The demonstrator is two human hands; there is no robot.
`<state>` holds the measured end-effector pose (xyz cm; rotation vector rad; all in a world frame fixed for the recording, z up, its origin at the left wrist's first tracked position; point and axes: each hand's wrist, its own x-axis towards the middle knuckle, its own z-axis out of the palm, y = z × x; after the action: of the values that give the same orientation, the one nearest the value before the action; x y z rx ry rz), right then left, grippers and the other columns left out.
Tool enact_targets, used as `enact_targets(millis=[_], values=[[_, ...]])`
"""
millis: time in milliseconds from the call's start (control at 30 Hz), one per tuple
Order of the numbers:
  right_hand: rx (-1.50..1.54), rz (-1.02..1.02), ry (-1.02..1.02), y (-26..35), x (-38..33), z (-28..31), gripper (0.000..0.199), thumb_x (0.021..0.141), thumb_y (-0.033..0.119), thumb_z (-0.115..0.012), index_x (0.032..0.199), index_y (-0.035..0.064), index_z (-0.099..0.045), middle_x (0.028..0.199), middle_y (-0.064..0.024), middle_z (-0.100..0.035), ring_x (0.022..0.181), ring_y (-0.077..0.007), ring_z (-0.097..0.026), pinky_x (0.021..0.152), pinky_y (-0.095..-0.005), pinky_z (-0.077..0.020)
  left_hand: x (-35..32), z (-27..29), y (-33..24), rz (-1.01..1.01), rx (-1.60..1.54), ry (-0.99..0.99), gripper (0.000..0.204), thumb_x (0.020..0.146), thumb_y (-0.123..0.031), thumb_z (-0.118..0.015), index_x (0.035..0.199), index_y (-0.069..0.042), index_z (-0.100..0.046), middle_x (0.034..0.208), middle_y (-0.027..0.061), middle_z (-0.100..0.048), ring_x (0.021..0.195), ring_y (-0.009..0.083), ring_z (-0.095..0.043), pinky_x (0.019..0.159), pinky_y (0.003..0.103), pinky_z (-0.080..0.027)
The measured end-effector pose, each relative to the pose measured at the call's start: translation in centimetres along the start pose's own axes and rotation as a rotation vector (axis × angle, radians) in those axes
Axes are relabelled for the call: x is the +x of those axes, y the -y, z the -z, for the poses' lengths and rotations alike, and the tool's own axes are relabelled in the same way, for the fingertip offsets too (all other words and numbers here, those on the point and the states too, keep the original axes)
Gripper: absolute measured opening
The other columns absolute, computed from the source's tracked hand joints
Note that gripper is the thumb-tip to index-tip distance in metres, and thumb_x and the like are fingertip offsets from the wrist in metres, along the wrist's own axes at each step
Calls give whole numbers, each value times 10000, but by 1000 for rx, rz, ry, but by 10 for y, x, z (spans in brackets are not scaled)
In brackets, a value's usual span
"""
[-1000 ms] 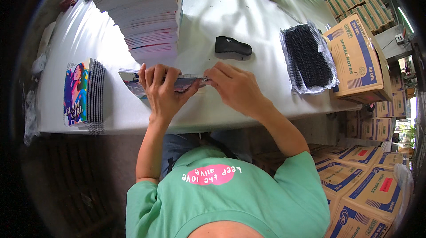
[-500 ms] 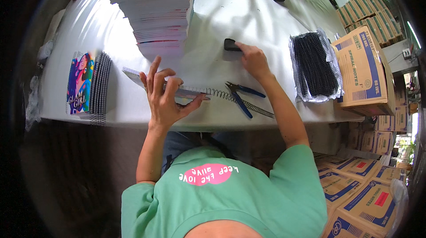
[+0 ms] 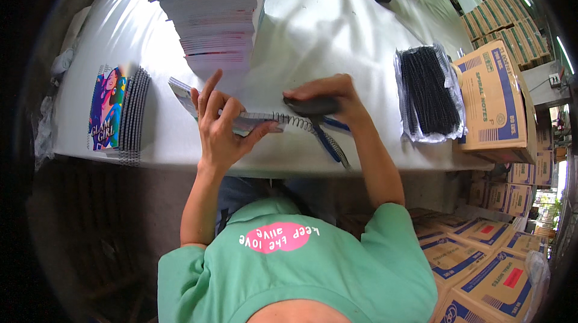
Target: The person binds spiral notebooks by threading a plastic coil through holes and trimming the ends using pliers.
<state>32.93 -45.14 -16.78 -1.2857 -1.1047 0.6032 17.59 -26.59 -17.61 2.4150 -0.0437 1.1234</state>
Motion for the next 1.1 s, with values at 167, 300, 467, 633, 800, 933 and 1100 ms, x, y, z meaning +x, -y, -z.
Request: enact_targets(millis=[167,300,467,633,800,933,1100], values=[[-113,68,19,13,6,-9,152,787,-10,-558,852,-52,-689,917,-175,-683,913,-262,-664,867,-321,-498,1,5,1,11,3,62,465,611,-465,-793,742,-75,-576,859,97,-522,1218,331,-438,1068,492,-164],[-184,180,101,27,13,-25,195,745,-22,-563,879,-14,-704,909,-177,-685,895,-250,-668,822,-302,-515,1,5,4,16,-10,61,564,583,-476,-798,903,-63,-586,960,113,-562,1221,320,-436,1075,490,-167],[-32,208,98,14,15,-21,370,775,288,-578,898,-39,-699,927,-227,-669,908,-305,-661,859,-348,-499,-1,6,1,38,-89,34,779,572,-482,-803,1150,-63,-492,1106,146,-573,1223,316,-433,1079,484,-182],[-250,63,31,16,37,-26,265,727,164,-592,880,-18,-711,927,-196,-678,893,-278,-666,858,-351,-497,0,3,4,80,-137,-4,836,558,-509,-801,1184,-62,-474,1129,141,-561,1216,305,-440,1082,498,-165],[-287,29,-22,7,35,-30,368,637,-147,-557,933,15,-705,953,-146,-686,879,-242,-671,843,-304,-507,7,20,5,110,129,33,821,473,-585,-792,1072,-86,-536,1007,81,-542,1172,281,-433,1042,498,-218],[110,185,36,18,42,-41,344,673,-143,-561,945,19,-694,991,-136,-679,921,-230,-659,853,-311,-508,10,31,39,90,116,-30,590,368,-558,-809,676,-117,-566,825,29,-459,899,251,-404,820,418,-352],[27,-50,-132,13,48,-40,301,699,-130,-551,930,-1,-694,999,-147,-675,936,-254,-655,853,-328,-506,12,27,31,160,27,-2,556,354,-490,-829,660,-103,-573,973,46,-454,987,272,-388,816,414,-349]])
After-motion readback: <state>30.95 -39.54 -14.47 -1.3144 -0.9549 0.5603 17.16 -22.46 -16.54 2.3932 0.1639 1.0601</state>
